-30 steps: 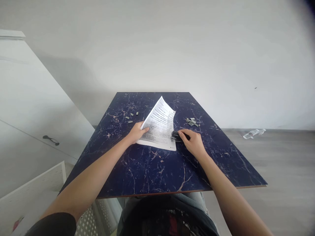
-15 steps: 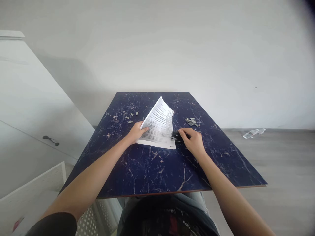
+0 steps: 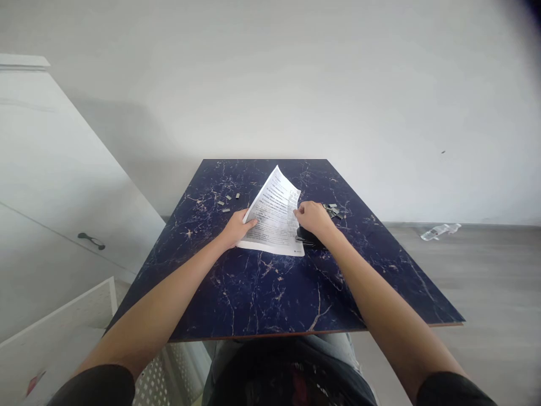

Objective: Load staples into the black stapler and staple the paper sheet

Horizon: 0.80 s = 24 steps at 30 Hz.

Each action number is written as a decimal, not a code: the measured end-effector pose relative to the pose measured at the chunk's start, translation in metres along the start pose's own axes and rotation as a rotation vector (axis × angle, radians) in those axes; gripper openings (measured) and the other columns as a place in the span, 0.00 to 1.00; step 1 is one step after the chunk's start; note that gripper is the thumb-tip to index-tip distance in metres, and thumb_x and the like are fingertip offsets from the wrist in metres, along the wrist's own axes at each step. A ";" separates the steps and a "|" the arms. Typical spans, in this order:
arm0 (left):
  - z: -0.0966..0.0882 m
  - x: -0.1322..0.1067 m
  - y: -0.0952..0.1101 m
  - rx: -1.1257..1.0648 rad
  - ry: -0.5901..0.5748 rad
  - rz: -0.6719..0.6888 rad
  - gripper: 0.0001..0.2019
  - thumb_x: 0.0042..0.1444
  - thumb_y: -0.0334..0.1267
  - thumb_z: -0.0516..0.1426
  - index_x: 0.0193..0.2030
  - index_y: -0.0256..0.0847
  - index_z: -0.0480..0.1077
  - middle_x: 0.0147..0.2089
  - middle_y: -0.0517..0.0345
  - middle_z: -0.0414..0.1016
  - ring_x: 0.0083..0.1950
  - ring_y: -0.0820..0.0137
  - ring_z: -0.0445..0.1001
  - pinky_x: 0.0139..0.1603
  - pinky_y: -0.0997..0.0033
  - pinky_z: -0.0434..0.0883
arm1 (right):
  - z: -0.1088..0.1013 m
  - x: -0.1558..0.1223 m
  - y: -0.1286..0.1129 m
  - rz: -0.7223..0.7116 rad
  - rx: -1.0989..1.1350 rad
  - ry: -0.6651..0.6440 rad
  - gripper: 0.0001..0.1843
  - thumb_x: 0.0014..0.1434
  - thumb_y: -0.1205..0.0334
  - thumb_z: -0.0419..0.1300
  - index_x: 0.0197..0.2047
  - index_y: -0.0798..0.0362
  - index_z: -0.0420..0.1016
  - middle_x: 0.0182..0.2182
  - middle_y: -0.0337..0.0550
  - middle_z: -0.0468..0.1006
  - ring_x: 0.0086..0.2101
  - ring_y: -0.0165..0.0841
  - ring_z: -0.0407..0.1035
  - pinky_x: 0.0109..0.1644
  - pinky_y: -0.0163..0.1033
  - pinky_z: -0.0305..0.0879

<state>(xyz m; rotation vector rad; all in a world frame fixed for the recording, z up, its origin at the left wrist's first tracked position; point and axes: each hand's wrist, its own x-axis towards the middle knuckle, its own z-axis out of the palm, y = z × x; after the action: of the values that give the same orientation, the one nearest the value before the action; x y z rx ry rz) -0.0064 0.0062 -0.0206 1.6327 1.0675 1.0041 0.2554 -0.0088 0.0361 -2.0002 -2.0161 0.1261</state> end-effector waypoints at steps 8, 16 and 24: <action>0.000 0.000 0.001 0.015 -0.002 0.003 0.21 0.54 0.45 0.63 0.51 0.36 0.77 0.50 0.46 0.81 0.51 0.55 0.77 0.55 0.56 0.71 | 0.020 -0.003 -0.011 0.000 -0.061 -0.050 0.14 0.64 0.63 0.53 0.39 0.59 0.79 0.39 0.57 0.81 0.43 0.43 0.75 0.45 0.40 0.64; -0.001 0.000 0.001 0.022 -0.007 0.012 0.22 0.54 0.47 0.64 0.52 0.35 0.76 0.51 0.46 0.80 0.51 0.55 0.77 0.55 0.55 0.71 | 0.023 -0.004 -0.011 -0.014 -0.063 -0.055 0.14 0.64 0.65 0.52 0.40 0.59 0.79 0.39 0.58 0.80 0.43 0.44 0.74 0.44 0.39 0.64; 0.000 0.000 0.003 0.025 -0.003 0.000 0.22 0.54 0.47 0.64 0.52 0.36 0.76 0.51 0.47 0.81 0.51 0.55 0.77 0.55 0.57 0.71 | 0.023 -0.009 -0.018 0.026 -0.082 -0.108 0.13 0.62 0.68 0.55 0.46 0.63 0.77 0.44 0.64 0.78 0.47 0.46 0.73 0.48 0.41 0.64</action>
<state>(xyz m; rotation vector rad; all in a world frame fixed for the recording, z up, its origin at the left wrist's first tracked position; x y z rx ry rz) -0.0061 0.0054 -0.0182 1.6543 1.0823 0.9914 0.2313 -0.0152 0.0176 -2.1124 -2.0933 0.1622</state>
